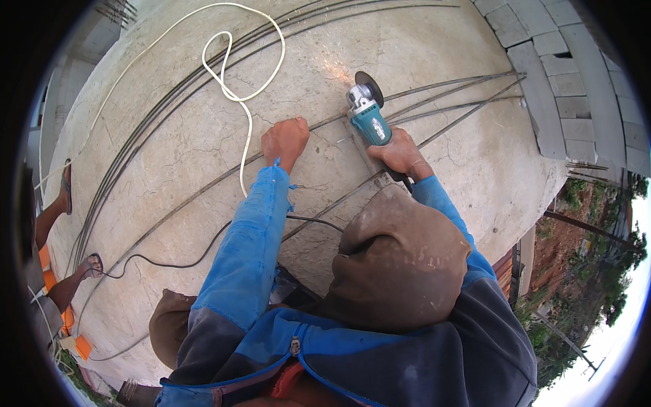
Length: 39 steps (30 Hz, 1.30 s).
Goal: The person sits on a concrete floor and uses an angle grinder to cut several metal rods. They position the rods, cut them to length, and move the cut pieces aside.
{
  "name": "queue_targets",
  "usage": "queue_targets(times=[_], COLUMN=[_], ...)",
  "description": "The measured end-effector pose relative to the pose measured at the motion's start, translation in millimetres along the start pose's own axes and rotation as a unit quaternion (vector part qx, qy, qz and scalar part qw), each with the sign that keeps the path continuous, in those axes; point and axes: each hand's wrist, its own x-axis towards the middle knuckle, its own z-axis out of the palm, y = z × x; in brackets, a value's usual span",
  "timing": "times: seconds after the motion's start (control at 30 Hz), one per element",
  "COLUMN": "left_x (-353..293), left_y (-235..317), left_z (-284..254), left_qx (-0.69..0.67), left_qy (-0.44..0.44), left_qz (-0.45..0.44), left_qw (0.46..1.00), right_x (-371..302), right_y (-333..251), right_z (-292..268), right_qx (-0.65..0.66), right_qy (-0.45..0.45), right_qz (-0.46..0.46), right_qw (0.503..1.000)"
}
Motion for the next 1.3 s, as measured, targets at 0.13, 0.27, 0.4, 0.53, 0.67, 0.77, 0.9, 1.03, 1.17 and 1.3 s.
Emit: queue_targets(times=[0.13, 0.27, 0.4, 0.53, 0.67, 0.77, 0.9, 1.03, 1.17, 1.3], left_x=[0, 2, 3, 2, 1, 1, 1, 1, 1, 1], left_y=[0, -3, -2, 0, 0, 0, 1, 1, 3, 1], left_z=[1, 5, 4, 1, -1, -2, -4, -5, -5, -4], left_qx=[-0.005, -0.003, -0.004, -0.003, -0.005, -0.005, -0.009, -0.006, -0.006, -0.004], left_qy=[0.005, 0.008, 0.009, 0.002, -0.008, -0.014, -0.017, -0.024, -0.024, -0.015], left_qz=[0.001, -0.003, 0.0, -0.002, -0.004, -0.009, -0.006, -0.007, -0.01, -0.01], left_qw=[1.0, 1.0, 1.0, 1.0, 1.0, 1.0, 1.0, 1.0, 1.0, 1.0], right_x=[1, 1, 1, 0, 0, -1, 1, 2, 3, 2], right_y=[4, 2, 0, 1, 0, -4, 2, 5, 8, 2], right_z=[1, 2, 0, 1, 1, 1, 1, 3, 4, 2], right_qx=[0.002, 0.007, 0.001, -0.001, -0.005, 0.0, -0.005, 0.003, 0.016, 0.01], right_qy=[0.0, 0.002, -0.005, 0.003, 0.008, 0.007, 0.003, 0.004, 0.013, -0.002], right_qz=[0.002, -0.001, 0.004, 0.0, -0.002, -0.006, -0.009, -0.016, -0.017, -0.003], right_qw=[1.0, 1.0, 1.0, 1.0, 1.0, 1.0, 1.0, 1.0, 1.0, 1.0])
